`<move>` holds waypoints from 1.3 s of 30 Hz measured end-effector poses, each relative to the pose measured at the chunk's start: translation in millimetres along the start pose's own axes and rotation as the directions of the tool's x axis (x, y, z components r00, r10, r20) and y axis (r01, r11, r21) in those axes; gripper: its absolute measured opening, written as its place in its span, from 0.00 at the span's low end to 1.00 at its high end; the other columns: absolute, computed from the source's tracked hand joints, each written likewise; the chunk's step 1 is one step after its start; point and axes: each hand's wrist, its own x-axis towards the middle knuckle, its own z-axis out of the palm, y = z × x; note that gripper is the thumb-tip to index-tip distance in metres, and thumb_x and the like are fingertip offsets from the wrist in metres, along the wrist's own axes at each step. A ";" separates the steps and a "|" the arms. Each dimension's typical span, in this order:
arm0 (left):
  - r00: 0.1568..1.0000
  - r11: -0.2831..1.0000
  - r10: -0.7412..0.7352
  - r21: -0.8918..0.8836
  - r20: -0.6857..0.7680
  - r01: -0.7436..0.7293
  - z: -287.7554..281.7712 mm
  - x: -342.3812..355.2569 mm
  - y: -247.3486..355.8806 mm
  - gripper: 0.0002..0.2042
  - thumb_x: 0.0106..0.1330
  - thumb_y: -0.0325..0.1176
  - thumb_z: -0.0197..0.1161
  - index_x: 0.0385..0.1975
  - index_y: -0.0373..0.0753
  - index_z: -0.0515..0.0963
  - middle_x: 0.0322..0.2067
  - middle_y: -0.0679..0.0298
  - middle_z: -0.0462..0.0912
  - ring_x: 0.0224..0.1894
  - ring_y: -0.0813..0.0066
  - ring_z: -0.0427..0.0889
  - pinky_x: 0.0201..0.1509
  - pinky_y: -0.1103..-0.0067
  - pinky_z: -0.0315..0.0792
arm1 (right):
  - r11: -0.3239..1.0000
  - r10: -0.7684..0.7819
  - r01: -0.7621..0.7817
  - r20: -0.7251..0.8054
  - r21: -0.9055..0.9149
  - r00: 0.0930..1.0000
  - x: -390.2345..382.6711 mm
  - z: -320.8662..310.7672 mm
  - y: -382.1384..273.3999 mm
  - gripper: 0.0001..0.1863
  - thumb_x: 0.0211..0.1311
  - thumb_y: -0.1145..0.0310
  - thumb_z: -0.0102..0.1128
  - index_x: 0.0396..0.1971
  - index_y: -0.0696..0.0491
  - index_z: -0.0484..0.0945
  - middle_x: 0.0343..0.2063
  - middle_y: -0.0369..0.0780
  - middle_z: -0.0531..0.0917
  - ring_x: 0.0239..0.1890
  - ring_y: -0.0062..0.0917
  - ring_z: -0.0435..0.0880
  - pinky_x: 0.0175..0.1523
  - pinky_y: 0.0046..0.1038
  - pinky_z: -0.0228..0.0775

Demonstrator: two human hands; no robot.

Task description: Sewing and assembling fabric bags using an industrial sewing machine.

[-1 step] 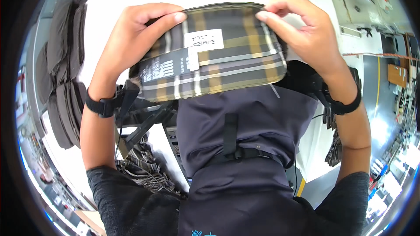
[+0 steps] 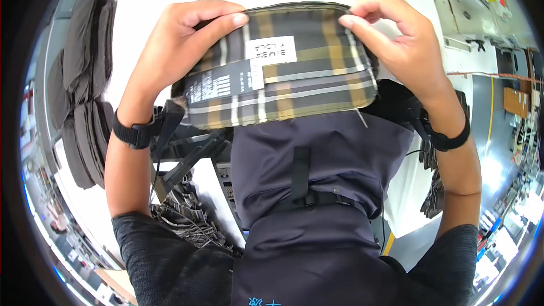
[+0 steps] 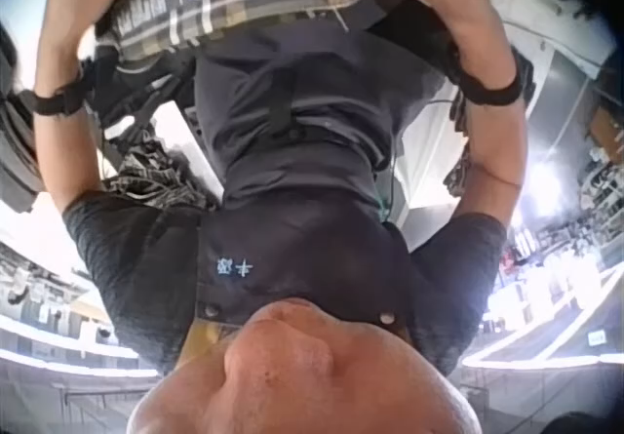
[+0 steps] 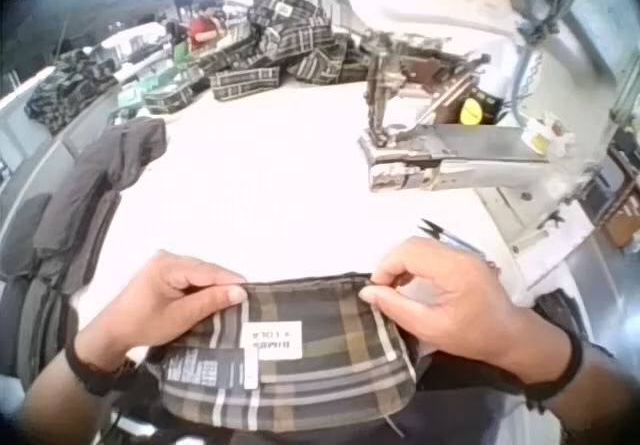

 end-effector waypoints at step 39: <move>0.886 0.740 0.443 0.501 0.139 -0.449 -51.6 103.4 116.2 0.12 0.72 0.31 0.68 0.50 0.32 0.86 0.48 0.57 0.90 0.51 0.61 0.86 0.61 0.71 0.76 | 0.826 0.216 -0.053 -0.229 0.561 0.949 33.0 -0.5 -37.6 0.14 0.75 0.68 0.64 0.30 0.63 0.84 0.16 0.26 0.69 0.20 0.10 0.63 0.26 0.24 0.56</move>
